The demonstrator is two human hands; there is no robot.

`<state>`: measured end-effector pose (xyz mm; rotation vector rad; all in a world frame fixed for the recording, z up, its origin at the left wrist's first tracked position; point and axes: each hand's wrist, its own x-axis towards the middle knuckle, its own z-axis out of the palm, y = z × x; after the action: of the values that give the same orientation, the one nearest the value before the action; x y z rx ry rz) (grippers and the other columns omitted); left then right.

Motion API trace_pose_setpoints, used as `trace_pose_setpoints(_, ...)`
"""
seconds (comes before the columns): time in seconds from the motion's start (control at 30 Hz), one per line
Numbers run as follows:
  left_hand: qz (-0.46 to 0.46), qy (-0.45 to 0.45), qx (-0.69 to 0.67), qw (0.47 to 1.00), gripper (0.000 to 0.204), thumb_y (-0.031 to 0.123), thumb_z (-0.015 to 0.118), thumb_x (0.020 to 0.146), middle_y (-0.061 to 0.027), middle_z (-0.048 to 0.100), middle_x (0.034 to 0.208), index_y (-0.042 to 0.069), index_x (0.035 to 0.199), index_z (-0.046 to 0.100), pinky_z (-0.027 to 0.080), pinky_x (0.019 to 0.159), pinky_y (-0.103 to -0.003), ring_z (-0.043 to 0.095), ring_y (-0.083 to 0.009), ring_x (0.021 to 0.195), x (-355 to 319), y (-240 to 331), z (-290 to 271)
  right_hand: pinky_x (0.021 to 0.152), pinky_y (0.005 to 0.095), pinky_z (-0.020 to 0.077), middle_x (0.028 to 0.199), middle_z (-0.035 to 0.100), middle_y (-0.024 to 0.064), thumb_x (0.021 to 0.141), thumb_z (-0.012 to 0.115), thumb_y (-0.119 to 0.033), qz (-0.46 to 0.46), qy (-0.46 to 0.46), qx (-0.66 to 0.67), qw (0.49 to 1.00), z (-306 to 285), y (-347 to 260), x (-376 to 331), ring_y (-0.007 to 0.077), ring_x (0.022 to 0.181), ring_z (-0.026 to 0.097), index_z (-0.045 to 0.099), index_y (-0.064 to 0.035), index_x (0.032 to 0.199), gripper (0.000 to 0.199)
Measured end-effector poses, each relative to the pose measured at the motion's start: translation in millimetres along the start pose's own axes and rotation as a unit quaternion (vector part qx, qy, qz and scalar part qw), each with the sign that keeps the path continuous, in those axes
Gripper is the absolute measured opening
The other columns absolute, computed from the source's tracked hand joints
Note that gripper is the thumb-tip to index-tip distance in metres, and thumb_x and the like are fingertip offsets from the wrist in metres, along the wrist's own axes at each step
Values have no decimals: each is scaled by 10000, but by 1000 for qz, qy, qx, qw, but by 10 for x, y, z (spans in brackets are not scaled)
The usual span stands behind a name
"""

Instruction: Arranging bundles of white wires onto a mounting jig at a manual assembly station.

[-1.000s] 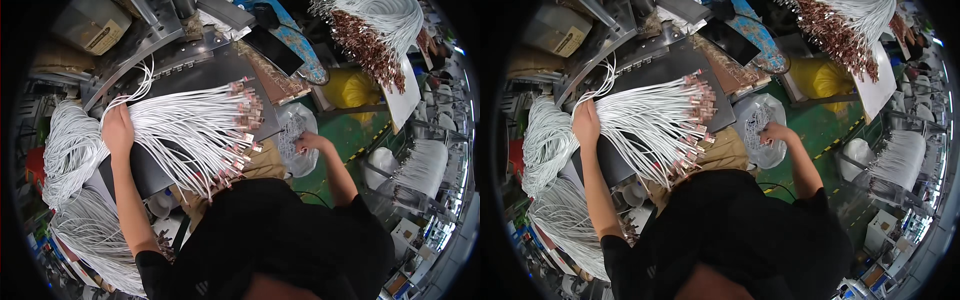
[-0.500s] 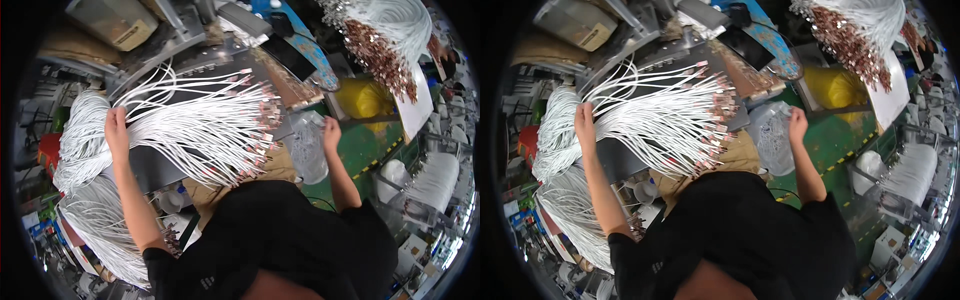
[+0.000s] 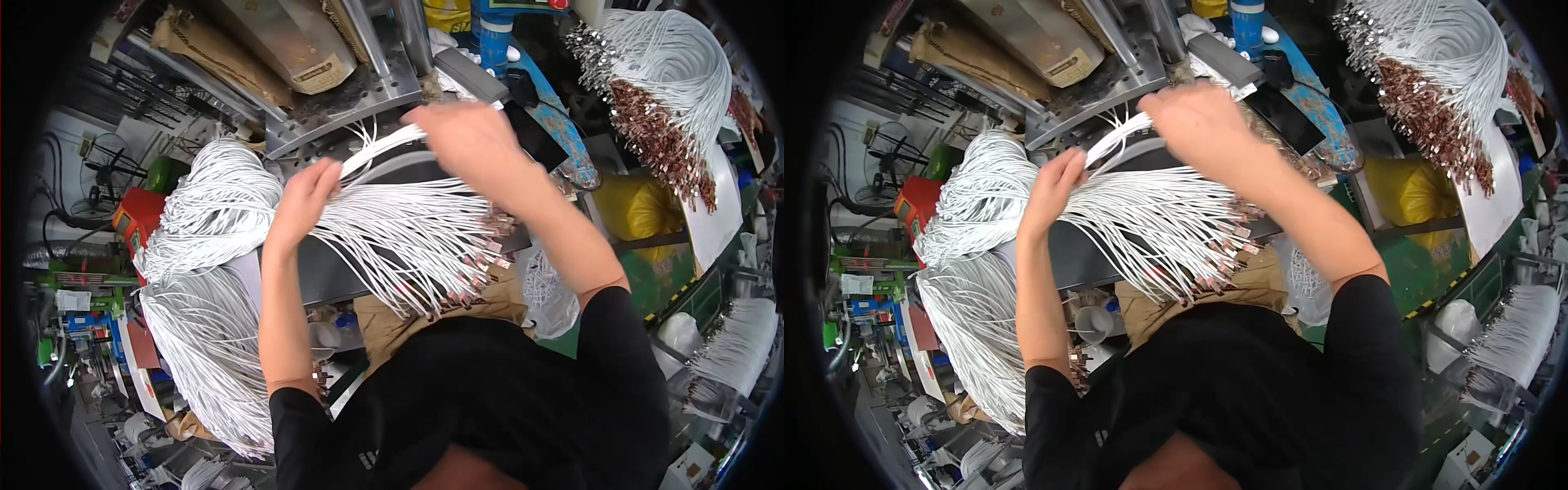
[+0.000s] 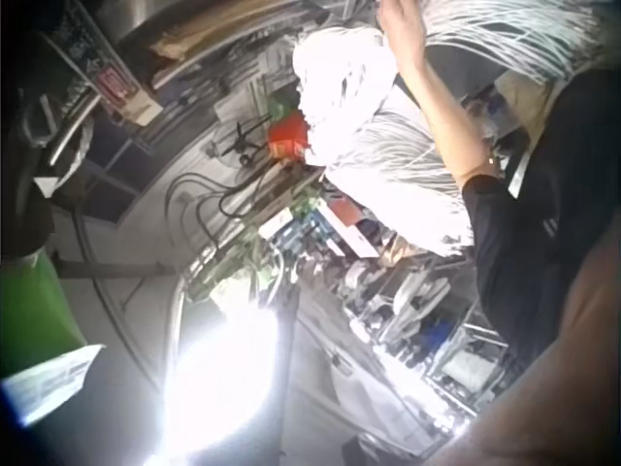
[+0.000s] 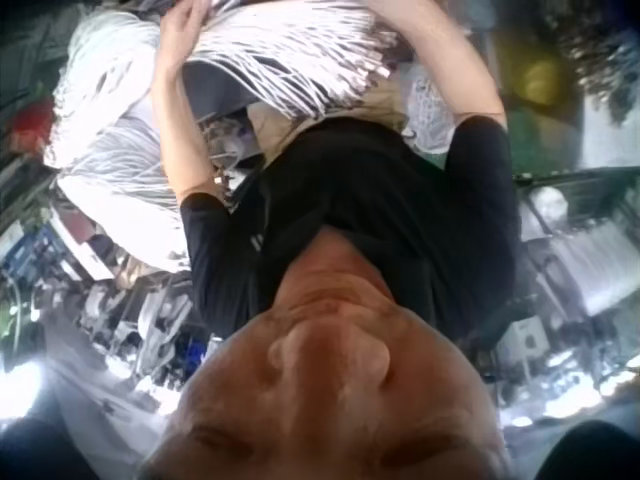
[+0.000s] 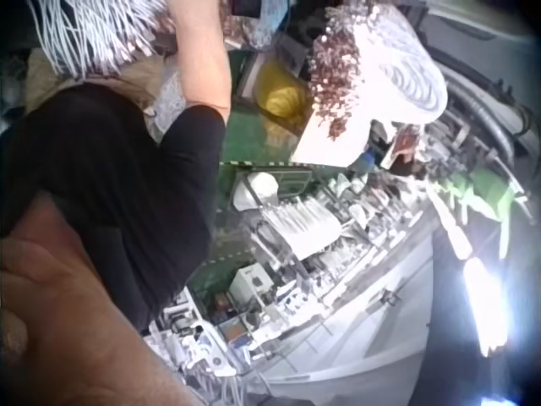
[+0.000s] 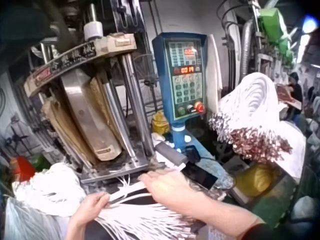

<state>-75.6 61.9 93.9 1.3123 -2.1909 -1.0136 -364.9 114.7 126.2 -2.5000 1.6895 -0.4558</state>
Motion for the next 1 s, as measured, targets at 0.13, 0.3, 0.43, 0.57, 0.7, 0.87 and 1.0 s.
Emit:
trace_pose_setpoints(0.13, 52, 6, 107, 993, 227, 209, 626, 941, -189, 636, 780, -15, 900, 633, 479, 734, -438, 604, -403, 783, -156, -299, 214, 932, 417, 507, 1196, 672, 182, 899, 677, -232, -31, -169, 8, 985, 107, 64, 59, 327, 1082, 658, 623, -72, 1253, 393)
trace_pose_setpoints(0.3, 107, 166, 119, 973, 225, 202, 626, 944, -180, 607, 774, -14, 880, 623, 470, 745, -445, 594, -386, 787, -29, -399, 264, 905, 437, 518, 1194, 673, 169, 949, 586, -140, -52, -39, 219, 973, 922, 310, -73, 341, 1085, 648, 647, -60, 1204, 274)
trace_pose_setpoints(0.43, 137, 200, 262, 934, 233, 205, 640, 941, -184, 606, 822, -13, 862, 616, 460, 752, -436, 592, -375, 824, -20, -366, 288, 885, 451, 522, 1177, 680, 142, 936, 563, -104, 21, -49, 79, 995, 726, 446, -234, 339, 1077, 647, 640, -62, 1206, 284)
trace_pose_setpoints(0.57, 85, 156, 129, 976, 233, 190, 646, 940, -175, 599, 842, -18, 846, 604, 451, 744, -434, 576, -366, 816, 22, -440, 443, 890, 453, 519, 1153, 680, 132, 918, 555, -94, 14, -14, 10, 1000, 785, 470, -278, 336, 1078, 644, 633, -68, 1213, 307)
trace_pose_setpoints(0.7, 67, 253, 69, 963, 244, 185, 656, 935, -159, 594, 835, -24, 829, 590, 441, 735, -421, 560, -349, 802, 104, -491, 452, 884, 463, 521, 1129, 680, 132, 893, 560, -74, 7, -21, 42, 999, 750, 467, -294, 336, 1059, 651, 637, -62, 1210, 327)
trace_pose_setpoints(0.87, 92, 248, 85, 961, 256, 191, 660, 934, -151, 584, 827, -26, 822, 584, 437, 730, -406, 551, -338, 791, 101, -554, 524, 935, 471, 489, 1116, 676, 129, 888, 592, -107, -2, 28, 1, 1000, 756, 366, -232, 331, 1091, 634, 627, -62, 1239, 356)
trace_pose_setpoints(1.0, 46, 219, -22, 974, 290, 234, 639, 955, -150, 572, 765, -19, 824, 591, 443, 713, -409, 554, -350, 741, 61, -651, 508, 949, 464, 473, 1104, 672, 121, 876, 618, -140, -26, 66, 123, 990, 924, 312, -149, 324, 1095, 624, 631, -80, 1247, 376)
